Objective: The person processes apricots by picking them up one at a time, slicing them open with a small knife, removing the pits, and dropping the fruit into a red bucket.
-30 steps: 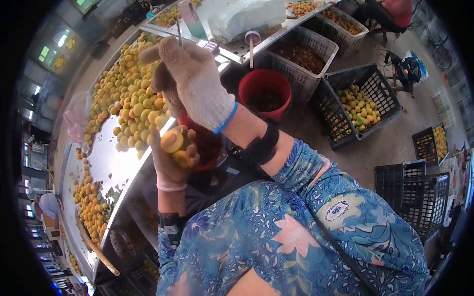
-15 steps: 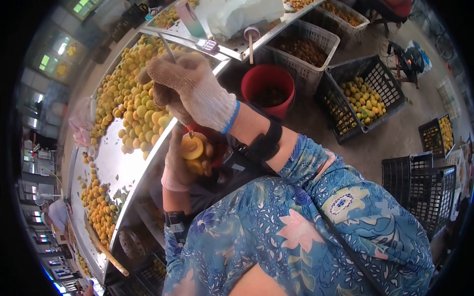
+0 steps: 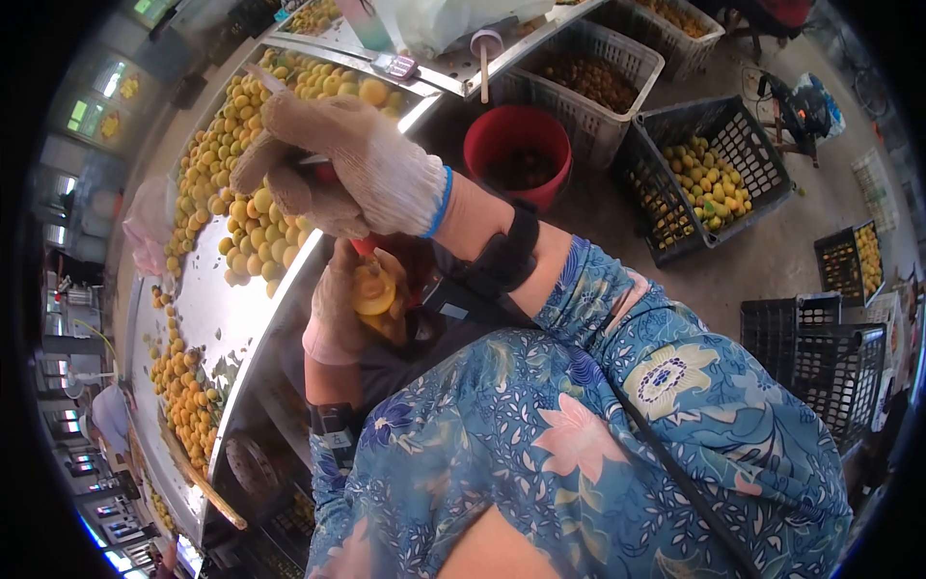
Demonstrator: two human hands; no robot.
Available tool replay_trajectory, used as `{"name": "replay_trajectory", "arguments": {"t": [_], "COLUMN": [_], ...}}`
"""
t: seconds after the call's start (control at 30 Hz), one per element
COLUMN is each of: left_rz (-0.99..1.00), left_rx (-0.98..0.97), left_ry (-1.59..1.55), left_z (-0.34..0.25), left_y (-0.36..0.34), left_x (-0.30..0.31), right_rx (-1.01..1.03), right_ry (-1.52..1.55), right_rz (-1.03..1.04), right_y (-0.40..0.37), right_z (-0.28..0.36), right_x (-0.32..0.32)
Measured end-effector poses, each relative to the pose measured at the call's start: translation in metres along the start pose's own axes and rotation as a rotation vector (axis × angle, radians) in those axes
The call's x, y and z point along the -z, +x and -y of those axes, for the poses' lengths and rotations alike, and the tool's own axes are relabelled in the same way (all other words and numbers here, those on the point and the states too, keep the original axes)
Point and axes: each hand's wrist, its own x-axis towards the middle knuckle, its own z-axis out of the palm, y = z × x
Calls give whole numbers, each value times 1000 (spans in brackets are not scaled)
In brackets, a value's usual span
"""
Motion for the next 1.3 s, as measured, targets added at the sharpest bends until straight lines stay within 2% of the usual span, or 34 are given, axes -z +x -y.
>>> {"name": "replay_trajectory", "arguments": {"t": [0.03, 0.07, 0.1, 0.23, 0.3, 0.4, 0.47, 0.53, 0.57, 0.63, 0.67, 0.7, 0.73, 0.8, 0.87, 0.9, 0.93, 1.0, 1.03, 1.07, 1.13, 1.17, 1.2, 1.23, 1.3], "left_rz": [-2, 1, 4, 44, 59, 20, 34, 191, 183, 229, 215, -9, -244, -236, 358, 46, 27, -132, 39, -42, -127, -181, -407, -506, -676], "left_rx": [3, 283, 564, 426, 507, 565, 568, 582, 580, 427, 419, 527, 633, 572, 368, 471, 493, 590, 552, 616, 604, 595, 712, 731, 760], "left_ry": [-1, -337, -672, -552, -733, -694, -744, -1116, -1122, -1249, -1257, -1438, -1610, -1632, -1869, -1848, -1838, -1676, -1618, -1656, -1840, -1783, -1484, -1350, -999], "left_z": [-3, -7, -9, -8, -5, -20, -12, -10, -8, -3, -9, -19, -25, -13, 9, 9, 13, 18, 29, 27, 54, 66, 67, 76, 112], "left_y": [1, 3, 4, 5, 4, 7, 5, 0, -2, -3, 1, 7, 10, 13, 10, 9, 10, 10, 7, 9, 16, 21, 32, 45, 82], "left_x": [2, 5, 7, 7, 5, 7, 7, 8, 7, 3, -1, -7, -10, 0, 11, 8, 8, 10, 18, 22, 35, 45, 55, 65, 79], "right_rx": [76, 153, 2, 42, 19, 31, 36, 60, 61, 45, 18, -13, -45, -16, 50, 74, 97, 183, 193, 203, 170, 156, 145, 162, 123], "right_ry": [-62, -123, 164, 238, 267, 330, 556, 569, 675, 781, 940, 1097, 1022, 886, 759, 709, 660, 541, 481, 419, 408, 419, 431, 432, 550], "right_rz": [-35, -70, -30, -109, -54, -40, 64, 77, 87, 100, 143, 186, 82, 11, -62, -132, -208, -427, -501, -576, -696, -735, -775, -777, -934], "right_y": [2, 3, 4, 3, 5, 7, 9, 9, 9, 10, 12, 13, 10, 15, 17, 19, 19, 22, 22, 21, 19, 16, 14, 13, 10], "right_z": [-2, -3, -5, -11, -12, -14, -19, -25, -26, -29, -31, -31, -34, -26, -20, -16, -13, -6, -4, -4, -6, -7, -7, -7, -8], "right_x": [1, 3, 9, 13, 13, 23, 35, 40, 40, 37, 34, 29, 20, 16, 19, 21, 22, 23, 25, 30, 42, 46, 51, 56, 65]}}
